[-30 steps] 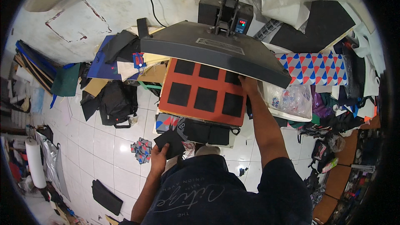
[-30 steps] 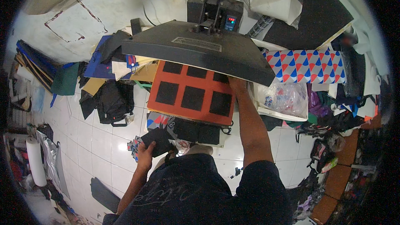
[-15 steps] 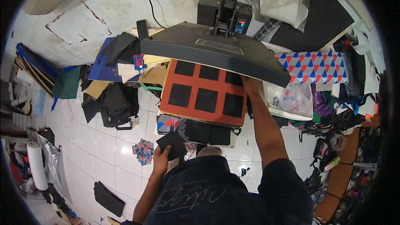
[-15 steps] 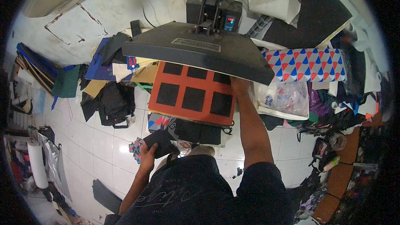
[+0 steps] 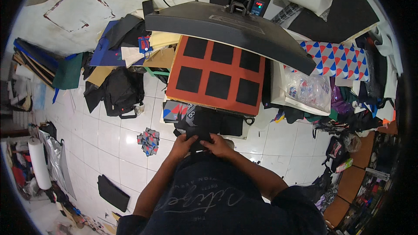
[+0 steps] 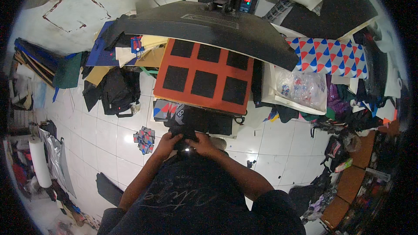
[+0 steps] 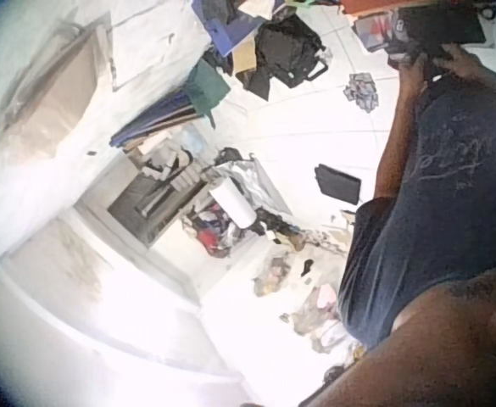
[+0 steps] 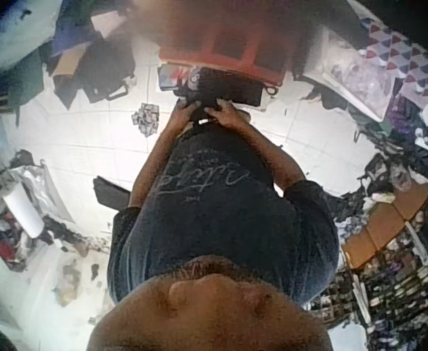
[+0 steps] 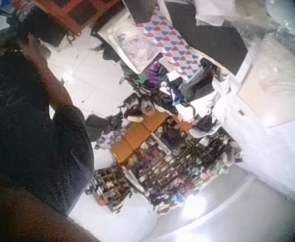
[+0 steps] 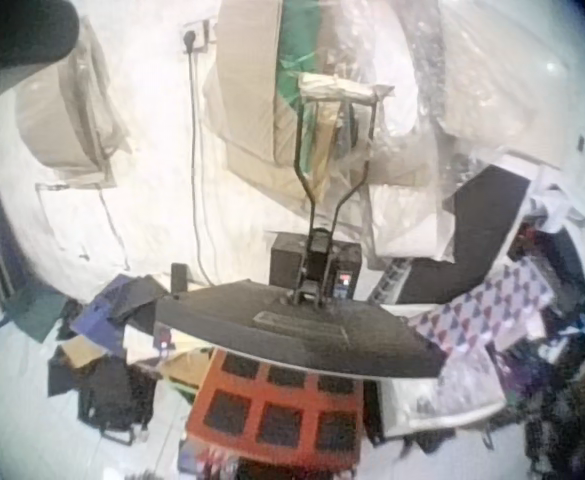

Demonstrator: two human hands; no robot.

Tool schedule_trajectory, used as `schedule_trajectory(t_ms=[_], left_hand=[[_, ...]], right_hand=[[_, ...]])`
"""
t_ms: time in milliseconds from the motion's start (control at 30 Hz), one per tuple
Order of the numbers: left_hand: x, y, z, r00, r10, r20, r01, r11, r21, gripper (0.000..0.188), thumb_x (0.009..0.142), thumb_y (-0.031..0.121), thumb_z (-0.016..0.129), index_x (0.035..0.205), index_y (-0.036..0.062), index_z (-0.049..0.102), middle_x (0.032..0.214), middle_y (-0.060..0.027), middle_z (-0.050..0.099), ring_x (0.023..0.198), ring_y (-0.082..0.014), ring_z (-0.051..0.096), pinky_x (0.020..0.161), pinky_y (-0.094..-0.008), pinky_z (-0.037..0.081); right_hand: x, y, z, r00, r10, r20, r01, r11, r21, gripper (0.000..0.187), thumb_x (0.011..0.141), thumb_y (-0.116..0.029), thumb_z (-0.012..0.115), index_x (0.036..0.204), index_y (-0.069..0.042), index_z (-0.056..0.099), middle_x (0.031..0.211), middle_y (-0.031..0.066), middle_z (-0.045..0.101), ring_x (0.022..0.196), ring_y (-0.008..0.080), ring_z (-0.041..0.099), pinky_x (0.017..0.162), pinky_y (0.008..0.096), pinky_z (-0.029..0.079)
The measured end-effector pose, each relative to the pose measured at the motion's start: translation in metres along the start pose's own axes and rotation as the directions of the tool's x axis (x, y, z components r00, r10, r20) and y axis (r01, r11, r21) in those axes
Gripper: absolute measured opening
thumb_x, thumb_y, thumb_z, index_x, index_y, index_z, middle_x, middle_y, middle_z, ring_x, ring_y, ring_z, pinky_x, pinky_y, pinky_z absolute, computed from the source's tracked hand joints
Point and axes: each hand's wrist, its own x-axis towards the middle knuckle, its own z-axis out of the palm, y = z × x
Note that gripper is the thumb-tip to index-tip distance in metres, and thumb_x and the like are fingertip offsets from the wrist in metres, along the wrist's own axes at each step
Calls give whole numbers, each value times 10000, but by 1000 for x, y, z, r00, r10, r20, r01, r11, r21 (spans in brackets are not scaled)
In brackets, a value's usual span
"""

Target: The person places small blue stickers onto black rectangular patches arranged on a red heat-press board. They repeatedly open and close the heat press, then peel off backing from additional stickers and apply them to the patches.

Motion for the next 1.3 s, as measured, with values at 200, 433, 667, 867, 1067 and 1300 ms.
schedule_trajectory(t_ms=[200,433,667,867,1067,1300], left_hand=[[5,-20,-13,984,-78,-162,71,996,-48,324,885,168,601,1132,-35,551,1007,-97,622,877,-201,617,754,-329,501],[-18,-80,-97,971,38,-236,35,954,297,338,872,242,644,1117,17,585,899,-97,633,740,-163,631,605,-282,504],[-58,-207,-214,898,-114,-425,233,943,239,303,819,219,658,1013,-9,613,738,-89,607,547,-153,580,450,-276,450],[-93,-295,-262,819,-453,-352,535,825,184,204,794,196,649,870,7,643,661,-71,587,493,-170,553,425,-306,460],[-48,-333,-263,999,16,-35,19,587,809,300,788,299,666,923,32,681,861,-151,685,830,-277,659,752,-388,521],[-4,-218,-161,985,-133,-110,153,967,201,315,826,229,644,1037,-1,606,809,-112,632,666,-184,616,524,-313,488]], right_hand=[[38,54,-13,970,-35,-239,22,998,-58,250,885,-197,663,1021,1,593,925,65,653,798,116,616,576,263,512],[18,11,-40,816,-41,-576,-275,850,-450,537,783,-430,709,1125,-36,584,855,134,665,844,298,660,734,378,512],[-67,97,-28,904,196,-380,-351,849,-395,399,843,-437,643,995,-69,639,874,148,681,819,301,661,724,393,520],[-174,240,14,781,611,-132,-603,681,-415,414,868,-474,583,1015,-91,634,944,122,668,861,268,649,759,401,515],[-210,297,50,870,474,137,-482,757,441,346,877,-212,596,1210,-126,552,1033,78,619,887,223,610,749,378,517],[-209,238,-26,652,757,46,-757,648,77,220,779,-143,644,992,-88,657,897,72,691,703,200,665,624,358,543]])
